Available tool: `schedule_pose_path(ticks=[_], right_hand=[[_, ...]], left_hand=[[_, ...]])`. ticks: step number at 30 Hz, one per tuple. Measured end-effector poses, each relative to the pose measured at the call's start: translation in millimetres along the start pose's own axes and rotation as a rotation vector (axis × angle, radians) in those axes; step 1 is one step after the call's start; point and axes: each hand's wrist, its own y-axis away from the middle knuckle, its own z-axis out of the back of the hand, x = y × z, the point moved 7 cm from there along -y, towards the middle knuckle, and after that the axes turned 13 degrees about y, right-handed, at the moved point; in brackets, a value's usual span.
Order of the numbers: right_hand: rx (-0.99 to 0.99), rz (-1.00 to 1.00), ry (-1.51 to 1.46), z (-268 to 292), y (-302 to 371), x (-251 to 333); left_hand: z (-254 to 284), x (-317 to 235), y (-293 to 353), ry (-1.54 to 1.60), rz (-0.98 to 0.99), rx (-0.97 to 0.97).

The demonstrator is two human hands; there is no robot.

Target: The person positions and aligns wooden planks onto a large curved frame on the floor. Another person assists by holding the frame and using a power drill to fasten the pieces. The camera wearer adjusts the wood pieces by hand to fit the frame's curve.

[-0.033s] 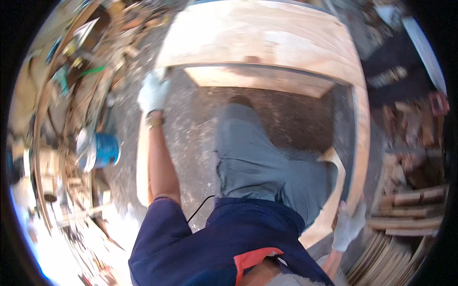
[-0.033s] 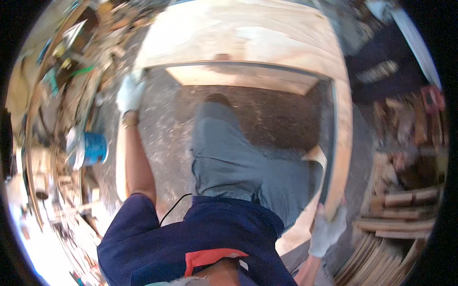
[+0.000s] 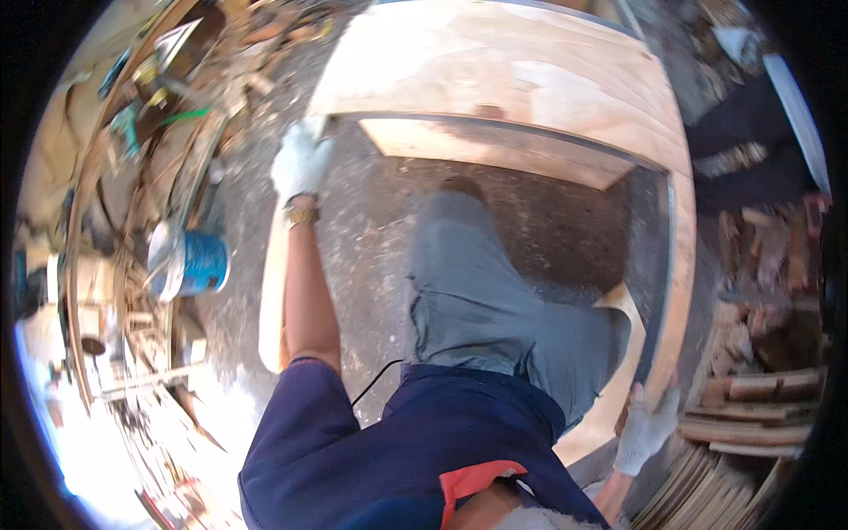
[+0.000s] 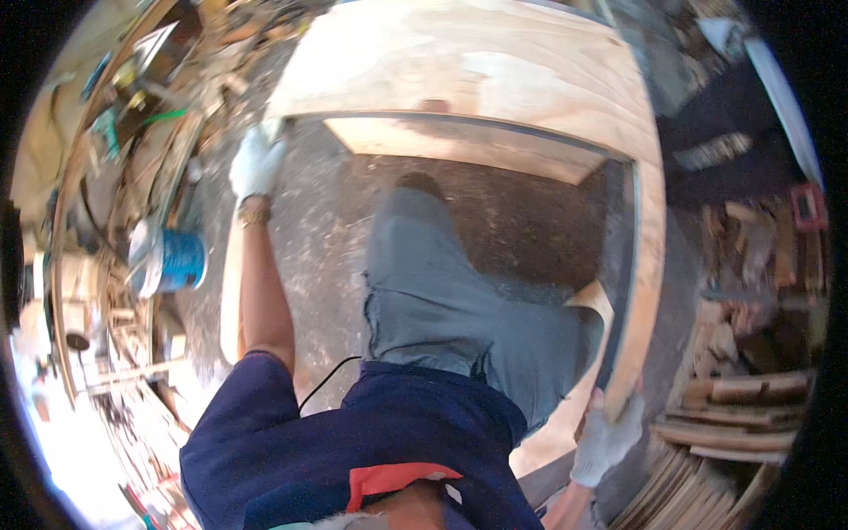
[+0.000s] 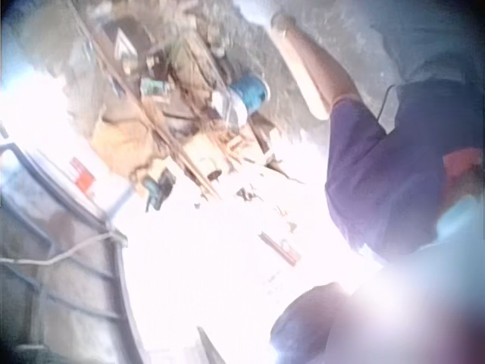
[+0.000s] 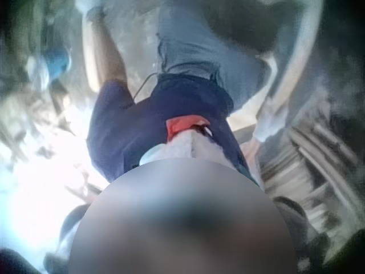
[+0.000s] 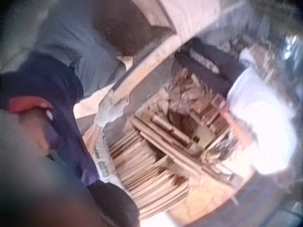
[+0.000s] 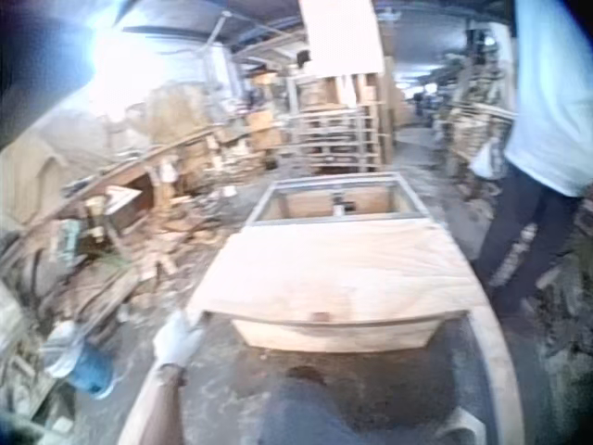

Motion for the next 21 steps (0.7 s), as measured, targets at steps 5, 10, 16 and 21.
schedule_pose_path(ticks=[5,10,16,21], right_hand=[[0.000,0.060,0.007,-7,-4,-1],[-0.058,0.141,0.106,-5,-7,-5],[-0.036,0.103,0.125,-3,-5,-6],[-0.106,0.194,0.205,-4,-9,-6]], left_hand=[[4,-16,-1,0.085,-0.001,-0.010],[7,-21,-4,0.039,0.018,0.028],[3,-17,-3,0.044,0.008,0.019],[3,-19,-4,0.087,0.017,-0.014]])
